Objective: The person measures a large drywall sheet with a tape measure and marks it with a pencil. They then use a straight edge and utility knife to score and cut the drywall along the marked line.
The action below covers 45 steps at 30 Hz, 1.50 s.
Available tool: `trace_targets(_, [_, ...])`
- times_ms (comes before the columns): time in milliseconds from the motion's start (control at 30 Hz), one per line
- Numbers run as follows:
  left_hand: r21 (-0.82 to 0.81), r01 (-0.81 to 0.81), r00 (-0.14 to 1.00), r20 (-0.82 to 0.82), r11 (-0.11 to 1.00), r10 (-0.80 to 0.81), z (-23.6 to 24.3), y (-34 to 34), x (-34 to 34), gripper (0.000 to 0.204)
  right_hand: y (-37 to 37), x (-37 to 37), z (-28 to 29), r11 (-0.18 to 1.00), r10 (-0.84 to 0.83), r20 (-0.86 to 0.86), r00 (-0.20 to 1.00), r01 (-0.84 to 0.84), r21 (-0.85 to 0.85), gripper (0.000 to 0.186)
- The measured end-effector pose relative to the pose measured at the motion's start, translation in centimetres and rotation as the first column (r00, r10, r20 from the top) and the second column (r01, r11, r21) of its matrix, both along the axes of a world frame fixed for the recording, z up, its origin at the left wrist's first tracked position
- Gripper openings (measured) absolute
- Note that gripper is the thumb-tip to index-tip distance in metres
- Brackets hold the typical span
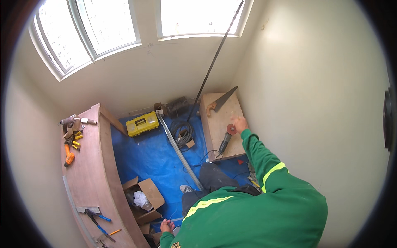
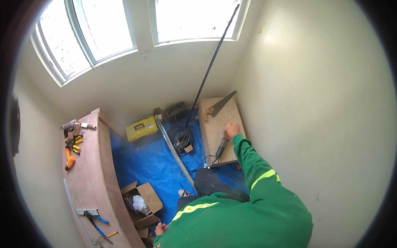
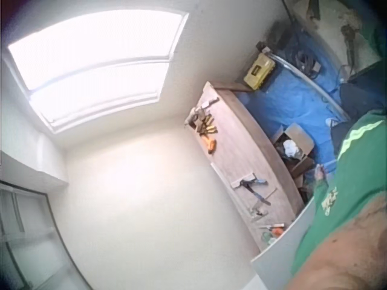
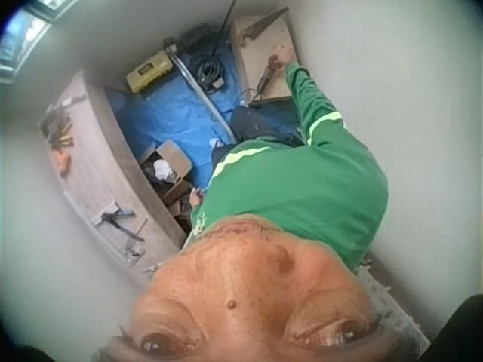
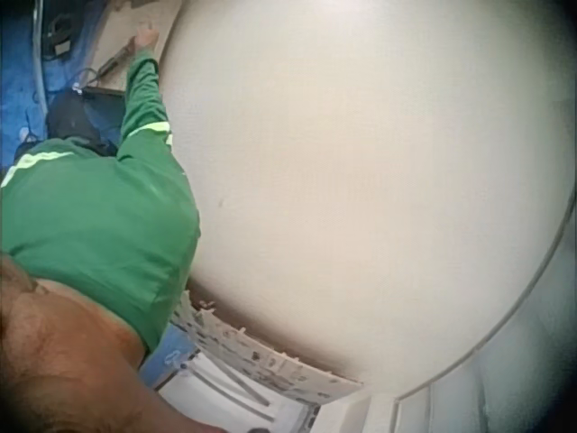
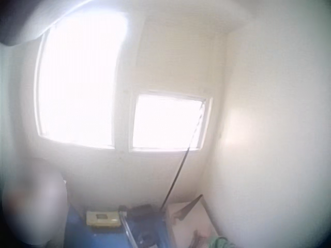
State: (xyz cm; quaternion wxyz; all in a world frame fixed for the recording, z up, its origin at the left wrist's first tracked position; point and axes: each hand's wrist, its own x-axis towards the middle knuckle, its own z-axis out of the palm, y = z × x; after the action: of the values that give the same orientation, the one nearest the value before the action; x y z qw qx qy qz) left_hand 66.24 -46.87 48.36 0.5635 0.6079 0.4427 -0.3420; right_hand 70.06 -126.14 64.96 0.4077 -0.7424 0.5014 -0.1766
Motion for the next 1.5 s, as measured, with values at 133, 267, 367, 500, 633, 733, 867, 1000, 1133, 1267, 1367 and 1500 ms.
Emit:
trace_targets(133, [0.049, -0.017, 0.998, -0.057, 0.999, 0.020, 1.4, 0.8, -6.5, 0.032, -9.0, 8.3, 2.5, 0.989, -0.090, 0.220, 0.971, 0.062, 0.133, 0.052])
trace_targets(267, [0.072, -0.055, 0.986, -0.154, 0.996, 0.066, 3.5, -2.6, -10.2, 0.030, -17.9, 17.8, 3.3, 0.996, -0.068, 0.283, 0.957, 0.048, 0.078, 0.051])
trace_targets(367, [0.070, -0.068, 0.979, -0.187, 0.995, 0.080, 5.2, -6.2, -11.1, 0.029, -23.4, 24.0, 2.5, 0.982, -0.175, 0.302, 0.937, 0.146, 0.118, 0.047])
trace_targets(500, [0.073, -0.108, 0.971, -0.206, 0.991, 0.121, 6.3, -10.9, -11.8, 0.027, -31.0, 31.4, 2.2, 0.973, -0.223, 0.319, 0.921, 0.192, 0.127, 0.046])
trace_targets(633, [0.101, -0.202, 0.952, -0.214, 0.974, 0.220, 7.9, -14.7, -14.0, 0.026, -40.8, 36.8, 1.1, 0.985, -0.168, 0.247, 0.954, 0.150, 0.090, 0.056])
trace_targets(733, [0.121, -0.292, 0.925, -0.215, 0.949, 0.313, 11.3, -16.5, -16.7, 0.026, -49.0, 40.6, -1.0, 0.955, -0.289, 0.192, 0.938, 0.269, 0.124, 0.075])
trace_targets(867, [0.292, -0.259, 0.875, -0.333, 0.921, 0.351, 17.1, -17.0, -21.5, 0.029, -58.0, 42.8, -2.5, 0.941, -0.144, 0.335, 0.931, 0.025, 0.337, 0.071])
trace_targets(1000, [0.346, -0.284, 0.819, -0.398, 0.894, 0.414, 17.8, -19.7, -24.3, 0.040, -60.5, 44.4, -2.6, 0.919, -0.131, 0.373, 0.919, -0.028, 0.393, 0.072])
trace_targets(1133, [0.306, -0.367, 0.819, -0.341, 0.878, 0.461, 16.2, -23.3, -26.2, 0.042, -50.7, 43.2, 0.3, 0.991, 0.030, 0.455, 0.890, -0.084, 0.100, 0.028])
trace_targets(1267, [0.205, -0.430, 0.837, -0.276, 0.879, 0.473, 13.2, -26.7, -27.5, 0.043, -33.7, 39.1, 6.5, 0.933, 0.329, 0.518, 0.790, -0.358, -0.046, 0.038])
trace_targets(1367, [0.193, -0.442, 0.835, -0.268, 0.876, 0.480, 10.9, -29.2, -27.9, 0.044, -20.7, 36.9, 12.2, 0.845, 0.510, 0.481, 0.714, -0.521, -0.122, 0.040])
trace_targets(1500, [0.153, -0.379, 0.914, -0.096, 0.913, 0.395, 8.8, -30.3, -26.4, 0.046, -3.7, 36.2, 20.7, 0.611, 0.773, 0.421, 0.475, -0.738, -0.287, 0.036])
